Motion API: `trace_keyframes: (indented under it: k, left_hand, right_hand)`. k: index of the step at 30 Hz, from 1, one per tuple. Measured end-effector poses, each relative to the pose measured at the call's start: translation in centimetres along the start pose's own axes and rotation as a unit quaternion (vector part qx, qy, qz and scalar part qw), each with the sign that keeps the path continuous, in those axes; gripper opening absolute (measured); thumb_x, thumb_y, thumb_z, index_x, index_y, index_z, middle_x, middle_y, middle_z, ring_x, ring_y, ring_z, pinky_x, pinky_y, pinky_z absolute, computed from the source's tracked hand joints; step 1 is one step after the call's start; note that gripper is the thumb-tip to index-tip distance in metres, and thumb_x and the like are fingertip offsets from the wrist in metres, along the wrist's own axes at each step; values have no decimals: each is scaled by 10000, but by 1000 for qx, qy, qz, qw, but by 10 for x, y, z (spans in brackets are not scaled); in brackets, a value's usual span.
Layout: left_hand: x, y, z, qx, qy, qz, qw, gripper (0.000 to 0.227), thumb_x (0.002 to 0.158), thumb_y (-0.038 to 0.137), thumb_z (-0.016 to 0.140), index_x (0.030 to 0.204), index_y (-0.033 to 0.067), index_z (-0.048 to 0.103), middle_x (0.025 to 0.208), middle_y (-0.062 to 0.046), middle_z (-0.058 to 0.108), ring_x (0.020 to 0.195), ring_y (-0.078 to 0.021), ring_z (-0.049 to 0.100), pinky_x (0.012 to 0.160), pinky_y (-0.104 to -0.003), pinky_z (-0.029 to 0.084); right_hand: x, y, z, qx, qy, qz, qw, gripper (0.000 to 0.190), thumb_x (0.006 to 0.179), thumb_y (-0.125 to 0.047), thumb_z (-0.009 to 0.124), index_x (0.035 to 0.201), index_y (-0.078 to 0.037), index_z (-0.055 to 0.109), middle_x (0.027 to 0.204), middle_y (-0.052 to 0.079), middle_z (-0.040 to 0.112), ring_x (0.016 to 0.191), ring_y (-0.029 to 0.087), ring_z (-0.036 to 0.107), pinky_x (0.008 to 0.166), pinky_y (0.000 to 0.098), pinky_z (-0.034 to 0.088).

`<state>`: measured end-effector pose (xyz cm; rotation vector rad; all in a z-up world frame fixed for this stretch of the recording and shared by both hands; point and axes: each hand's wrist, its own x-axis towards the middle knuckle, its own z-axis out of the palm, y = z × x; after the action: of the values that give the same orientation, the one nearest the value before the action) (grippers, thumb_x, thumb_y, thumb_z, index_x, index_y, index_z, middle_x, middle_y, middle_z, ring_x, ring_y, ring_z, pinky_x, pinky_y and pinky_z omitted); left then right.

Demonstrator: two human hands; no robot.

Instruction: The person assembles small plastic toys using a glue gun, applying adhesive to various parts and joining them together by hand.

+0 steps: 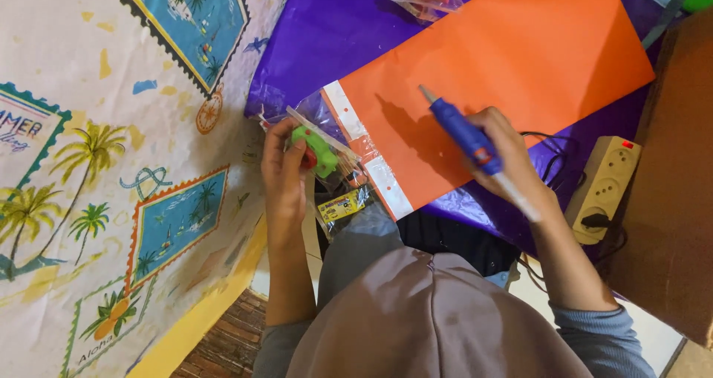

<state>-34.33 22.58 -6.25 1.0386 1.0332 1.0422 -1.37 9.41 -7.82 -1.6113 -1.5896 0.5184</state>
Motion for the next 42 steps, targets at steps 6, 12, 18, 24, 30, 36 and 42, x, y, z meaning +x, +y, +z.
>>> trace_keyframes:
  k: [6, 12, 18, 24, 30, 36, 42]
  left_hand:
    - [1, 2, 0, -10, -6, -9, 1000, 297, 1007, 124, 581, 1299, 74, 575, 1210, -71, 494, 1030, -168, 564, 802, -369, 595]
    - [3, -3, -1, 8, 11, 2, 1000, 311, 1010, 149, 579, 1311, 71, 565, 1220, -83, 510, 1022, -181, 560, 798, -384, 587]
    - [10, -17, -11, 14, -14, 40, 999, 295, 1024, 86, 576, 1318, 59, 578, 1181, -78, 534, 972, -143, 579, 781, -320, 560]
    - [11, -9, -11, 48, -28, 48, 997, 280, 1053, 76, 550, 1332, 57, 564, 1150, -84, 568, 920, -115, 586, 748, -295, 545]
    - [10, 1, -14, 84, 2, 50, 995, 284, 1055, 98, 570, 1338, 88, 586, 1228, -80, 541, 1090, -153, 574, 945, -335, 516]
    - [12, 9, -13, 127, 19, 46, 991, 297, 1054, 106, 582, 1351, 97, 584, 1291, -117, 495, 1221, -237, 549, 1051, -433, 469]
    - [18, 12, -11, 151, 7, 56, 987, 292, 1057, 92, 554, 1348, 100, 574, 1255, -118, 472, 1135, -222, 589, 919, -390, 562]
  right_hand:
    - [28, -49, -5, 244, -53, 99, 963, 200, 928, -106, 643, 1128, -97, 650, 764, 41, 689, 707, 138, 622, 768, 294, 487]
    - [40, -63, -4, 232, -85, 177, 953, 258, 964, -219, 531, 1157, -93, 646, 744, 61, 721, 679, 153, 579, 725, 301, 465]
    - [66, -71, 12, 77, -97, 281, 952, 228, 892, -358, 707, 821, -142, 731, 739, 78, 701, 697, 250, 674, 691, 364, 505]
    - [67, -26, 37, 111, -34, 52, 992, 142, 845, -48, 770, 917, -130, 679, 683, 29, 607, 621, 151, 553, 623, 268, 446]
    - [89, -35, 43, 8, -68, 7, 998, 246, 808, -123, 830, 977, -91, 654, 789, 95, 630, 747, 327, 680, 683, 371, 514]
    - [103, -49, 46, -68, -79, 7, 995, 211, 810, -104, 770, 974, -101, 637, 771, 83, 616, 733, 356, 682, 664, 390, 519]
    - [108, -46, 48, -79, -93, 25, 992, 194, 803, -92, 759, 950, -101, 631, 725, 94, 595, 673, 357, 661, 621, 396, 501]
